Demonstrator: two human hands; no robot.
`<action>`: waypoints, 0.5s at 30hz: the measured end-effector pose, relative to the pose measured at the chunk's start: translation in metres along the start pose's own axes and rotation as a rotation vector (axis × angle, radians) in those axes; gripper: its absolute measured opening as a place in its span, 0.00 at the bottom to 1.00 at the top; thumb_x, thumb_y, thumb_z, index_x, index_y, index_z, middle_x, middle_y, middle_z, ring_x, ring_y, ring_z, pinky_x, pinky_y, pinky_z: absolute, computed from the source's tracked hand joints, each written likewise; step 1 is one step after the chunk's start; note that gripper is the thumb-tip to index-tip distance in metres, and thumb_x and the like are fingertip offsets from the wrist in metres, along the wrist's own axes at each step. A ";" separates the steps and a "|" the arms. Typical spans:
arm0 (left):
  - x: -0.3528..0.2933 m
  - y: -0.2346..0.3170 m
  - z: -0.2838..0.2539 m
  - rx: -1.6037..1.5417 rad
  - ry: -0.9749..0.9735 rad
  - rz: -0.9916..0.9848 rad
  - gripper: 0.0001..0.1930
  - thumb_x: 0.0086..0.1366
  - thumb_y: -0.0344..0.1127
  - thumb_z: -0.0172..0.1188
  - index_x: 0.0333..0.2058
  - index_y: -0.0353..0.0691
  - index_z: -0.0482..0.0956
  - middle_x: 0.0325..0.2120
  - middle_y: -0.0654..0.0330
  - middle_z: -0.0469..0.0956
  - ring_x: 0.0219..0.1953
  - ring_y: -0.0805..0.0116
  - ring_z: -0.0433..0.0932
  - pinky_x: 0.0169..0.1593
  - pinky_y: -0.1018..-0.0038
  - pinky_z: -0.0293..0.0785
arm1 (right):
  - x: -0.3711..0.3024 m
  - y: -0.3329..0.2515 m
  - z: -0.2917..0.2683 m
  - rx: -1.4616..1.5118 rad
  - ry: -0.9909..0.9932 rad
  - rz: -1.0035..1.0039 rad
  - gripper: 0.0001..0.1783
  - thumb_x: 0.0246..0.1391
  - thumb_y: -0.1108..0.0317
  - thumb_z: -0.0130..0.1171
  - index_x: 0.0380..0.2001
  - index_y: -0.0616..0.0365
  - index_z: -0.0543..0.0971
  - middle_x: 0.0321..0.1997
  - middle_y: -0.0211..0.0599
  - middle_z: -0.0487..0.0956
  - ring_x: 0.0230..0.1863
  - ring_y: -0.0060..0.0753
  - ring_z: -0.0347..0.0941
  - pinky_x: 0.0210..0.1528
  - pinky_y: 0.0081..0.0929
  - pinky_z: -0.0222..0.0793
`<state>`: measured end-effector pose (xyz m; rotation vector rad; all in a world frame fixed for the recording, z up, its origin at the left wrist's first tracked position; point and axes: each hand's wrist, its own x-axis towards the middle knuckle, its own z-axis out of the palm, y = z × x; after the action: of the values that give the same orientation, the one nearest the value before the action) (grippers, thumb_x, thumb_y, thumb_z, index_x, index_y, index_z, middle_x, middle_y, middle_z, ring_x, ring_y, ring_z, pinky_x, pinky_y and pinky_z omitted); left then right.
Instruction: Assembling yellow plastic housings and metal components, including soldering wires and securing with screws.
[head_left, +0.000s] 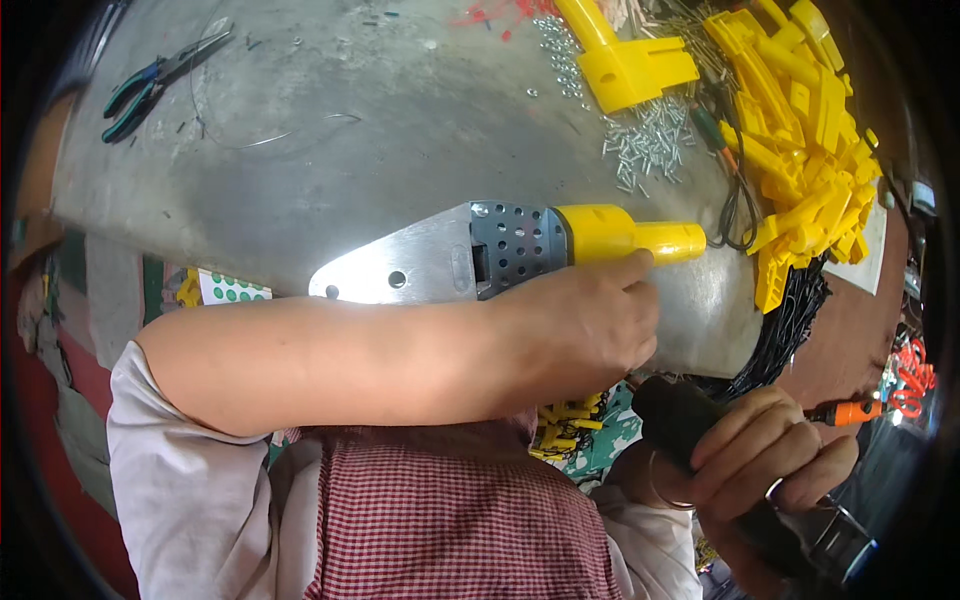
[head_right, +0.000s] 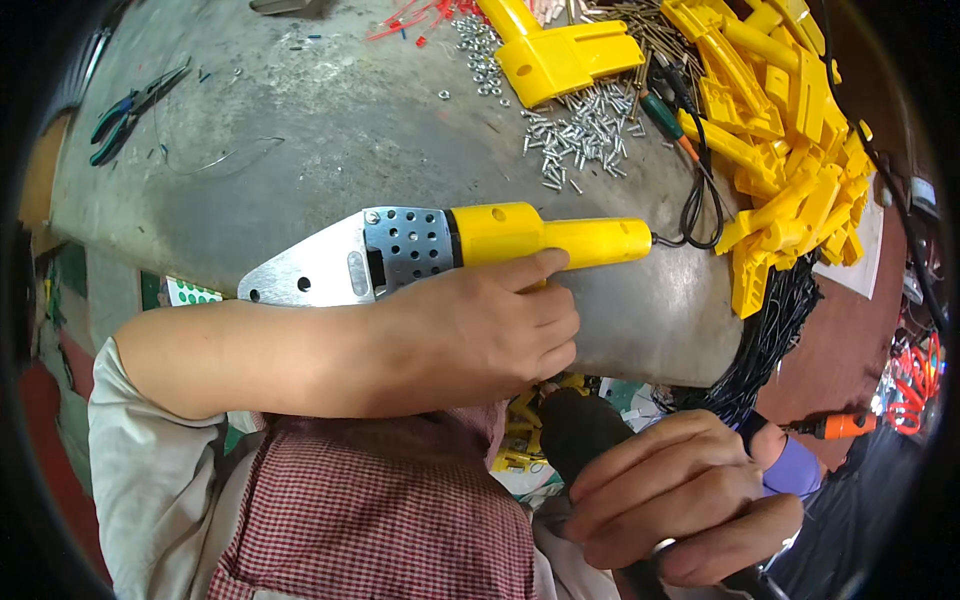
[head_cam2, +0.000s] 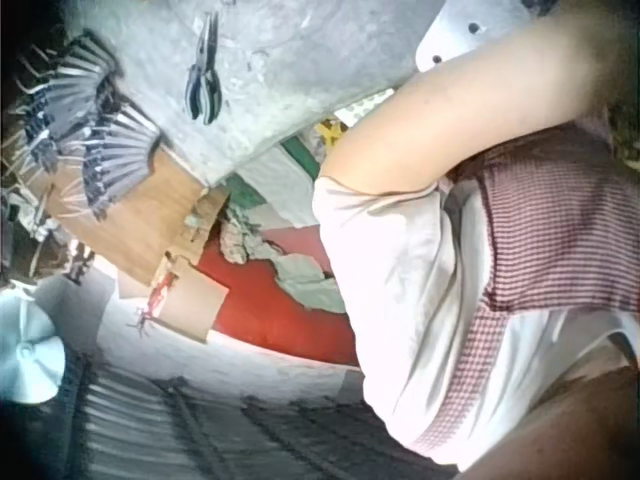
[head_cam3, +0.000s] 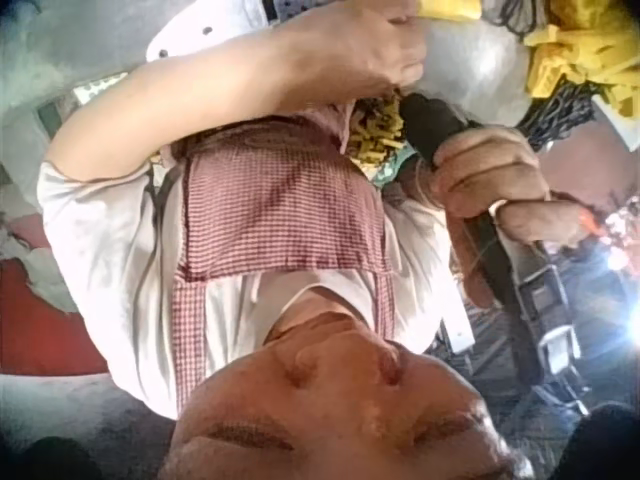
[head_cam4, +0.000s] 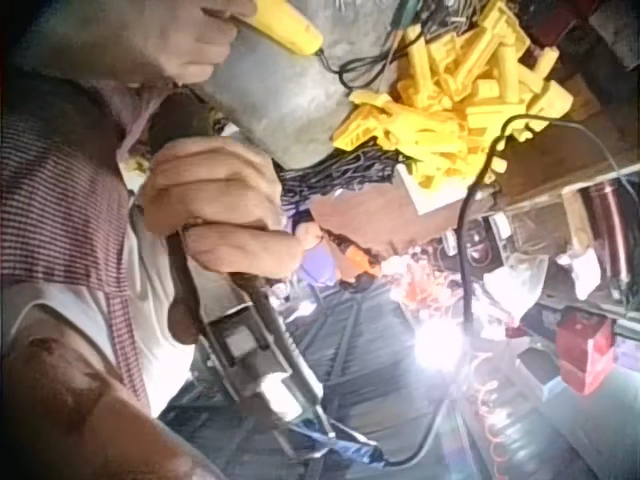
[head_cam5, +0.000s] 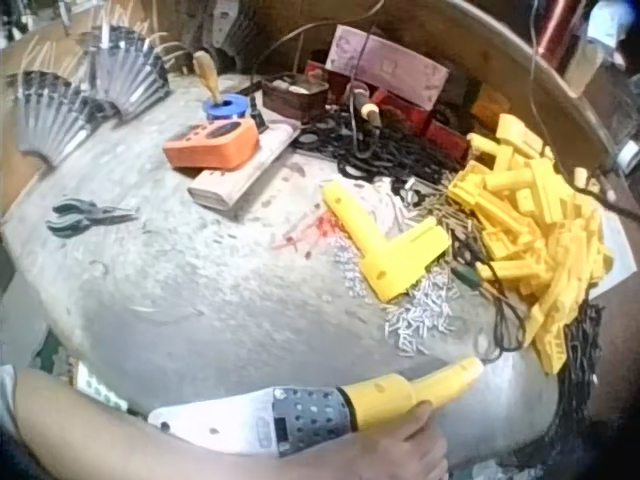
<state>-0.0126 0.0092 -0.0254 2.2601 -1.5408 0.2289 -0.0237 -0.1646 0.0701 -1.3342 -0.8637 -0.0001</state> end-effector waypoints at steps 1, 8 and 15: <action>-0.001 0.001 -0.002 0.004 0.003 -0.010 0.04 0.53 0.34 0.53 0.28 0.43 0.74 0.26 0.65 0.72 0.38 0.70 0.73 0.59 0.69 0.62 | 0.002 0.003 -0.008 0.099 -0.162 0.014 0.35 0.35 0.48 0.77 0.35 0.56 0.66 0.19 0.33 0.77 0.18 0.26 0.76 0.23 0.19 0.75; -0.002 0.005 -0.001 0.045 0.142 -0.059 0.04 0.53 0.35 0.53 0.26 0.43 0.74 0.25 0.65 0.71 0.37 0.69 0.73 0.59 0.68 0.62 | -0.006 0.009 -0.010 0.223 -0.219 0.021 0.05 0.63 0.73 0.44 0.37 0.63 0.67 0.32 0.56 0.80 0.31 0.52 0.80 0.31 0.42 0.81; 0.001 0.003 -0.012 -0.013 0.003 0.038 0.06 0.53 0.36 0.53 0.27 0.42 0.72 0.28 0.62 0.71 0.39 0.68 0.72 0.59 0.67 0.62 | -0.001 -0.009 0.022 0.100 0.229 0.056 0.05 0.58 0.71 0.54 0.30 0.61 0.73 0.24 0.47 0.78 0.24 0.43 0.78 0.26 0.37 0.78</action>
<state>-0.0135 0.0122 -0.0133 2.2211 -1.5806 0.2324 -0.0407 -0.1495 0.0768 -1.2367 -0.6246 -0.0645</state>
